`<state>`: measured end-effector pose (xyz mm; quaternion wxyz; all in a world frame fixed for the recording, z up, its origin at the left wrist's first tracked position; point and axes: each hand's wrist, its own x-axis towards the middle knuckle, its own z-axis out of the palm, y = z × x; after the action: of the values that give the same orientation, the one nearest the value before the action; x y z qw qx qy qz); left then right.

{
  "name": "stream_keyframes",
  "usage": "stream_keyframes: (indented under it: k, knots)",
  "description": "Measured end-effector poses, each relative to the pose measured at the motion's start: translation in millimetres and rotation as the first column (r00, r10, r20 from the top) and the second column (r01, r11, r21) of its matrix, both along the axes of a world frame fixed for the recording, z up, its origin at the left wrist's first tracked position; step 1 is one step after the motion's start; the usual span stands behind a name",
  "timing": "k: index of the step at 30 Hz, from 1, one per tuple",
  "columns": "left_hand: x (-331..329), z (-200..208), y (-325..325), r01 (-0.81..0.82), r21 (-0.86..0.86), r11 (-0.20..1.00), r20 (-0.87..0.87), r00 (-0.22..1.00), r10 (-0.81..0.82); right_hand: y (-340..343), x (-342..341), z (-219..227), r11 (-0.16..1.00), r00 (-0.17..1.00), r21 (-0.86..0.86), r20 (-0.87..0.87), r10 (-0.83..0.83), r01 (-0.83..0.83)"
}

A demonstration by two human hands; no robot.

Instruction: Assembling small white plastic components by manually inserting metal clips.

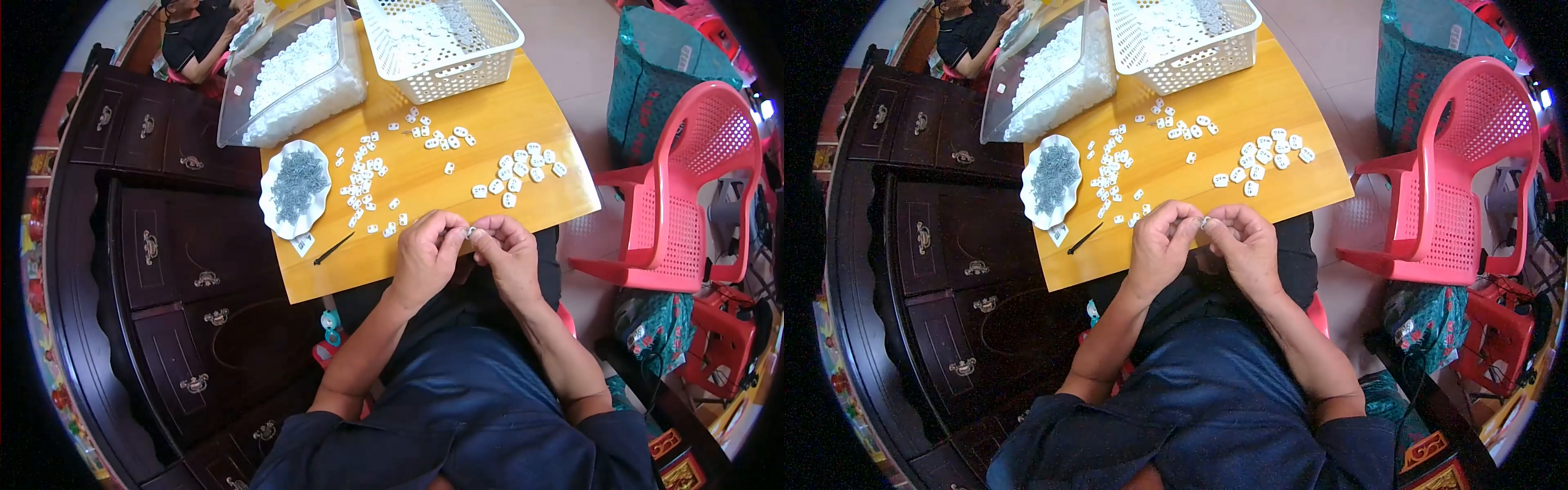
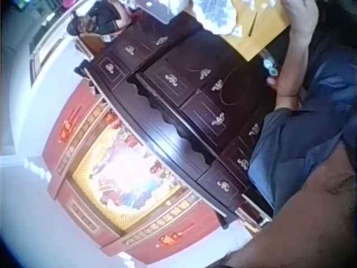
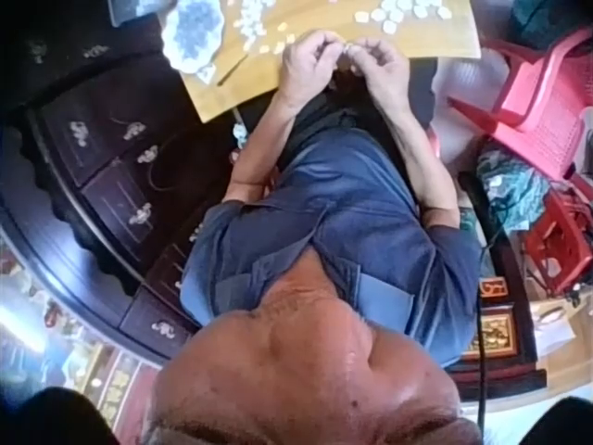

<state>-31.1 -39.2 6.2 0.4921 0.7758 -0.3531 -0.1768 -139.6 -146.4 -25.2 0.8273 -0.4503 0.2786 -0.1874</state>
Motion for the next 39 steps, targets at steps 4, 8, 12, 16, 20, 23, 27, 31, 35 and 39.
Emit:
stream_keyframes:
  k: [4, 8, 12, 16, 20, 23, 27, 31, 35, 39]
  knots:
    - [2, 6, 0, 0.007, 0.018, 1.000, -0.028, 1.000, -0.006, -2, 0, 0, 0.999, 1.000, -0.032, 0.014, -0.012, 0.012]
    - [24, 9, -2, -0.021, -0.128, 0.992, -0.155, 0.988, 0.001, -2, 1, 2, 0.996, 0.997, -0.062, 0.036, -0.062, 0.064]
    - [77, 22, -8, -0.079, -0.026, 0.997, 0.152, 0.985, 0.082, -2, 1, 7, 0.996, 0.997, -0.045, 0.035, -0.074, 0.076]
    - [108, 13, -17, -0.127, 0.135, 0.983, 0.417, 0.907, 0.060, -2, 1, 5, 0.996, 0.994, -0.040, 0.069, -0.082, 0.084]
    - [114, 1, -34, -0.090, 0.183, 0.979, 0.452, 0.892, -0.002, -5, 1, 4, 0.994, 0.994, -0.054, 0.055, -0.092, 0.095]
    - [118, -6, -45, -0.064, 0.132, 0.989, 0.572, 0.820, -0.023, -6, 1, 7, 0.994, 0.995, -0.055, 0.055, -0.089, 0.092]
    - [119, -10, -52, -0.042, 0.205, 0.978, 0.592, 0.801, -0.090, -5, 1, 7, 0.995, 0.994, -0.040, 0.058, -0.089, 0.092]
    - [119, -9, -50, -0.057, 0.242, 0.969, 0.641, 0.759, -0.115, -4, 1, 8, 0.997, 0.997, -0.038, 0.050, -0.065, 0.067]
    - [110, -1, -39, -0.067, 0.200, 0.977, 0.638, 0.766, -0.078, -5, 1, 6, 0.996, 0.996, -0.037, 0.056, -0.075, 0.077]
    - [81, 6, -14, -0.106, 0.055, 0.993, -0.002, 0.994, 0.106, -4, 0, 6, 0.995, 0.994, -0.040, 0.064, -0.084, 0.086]
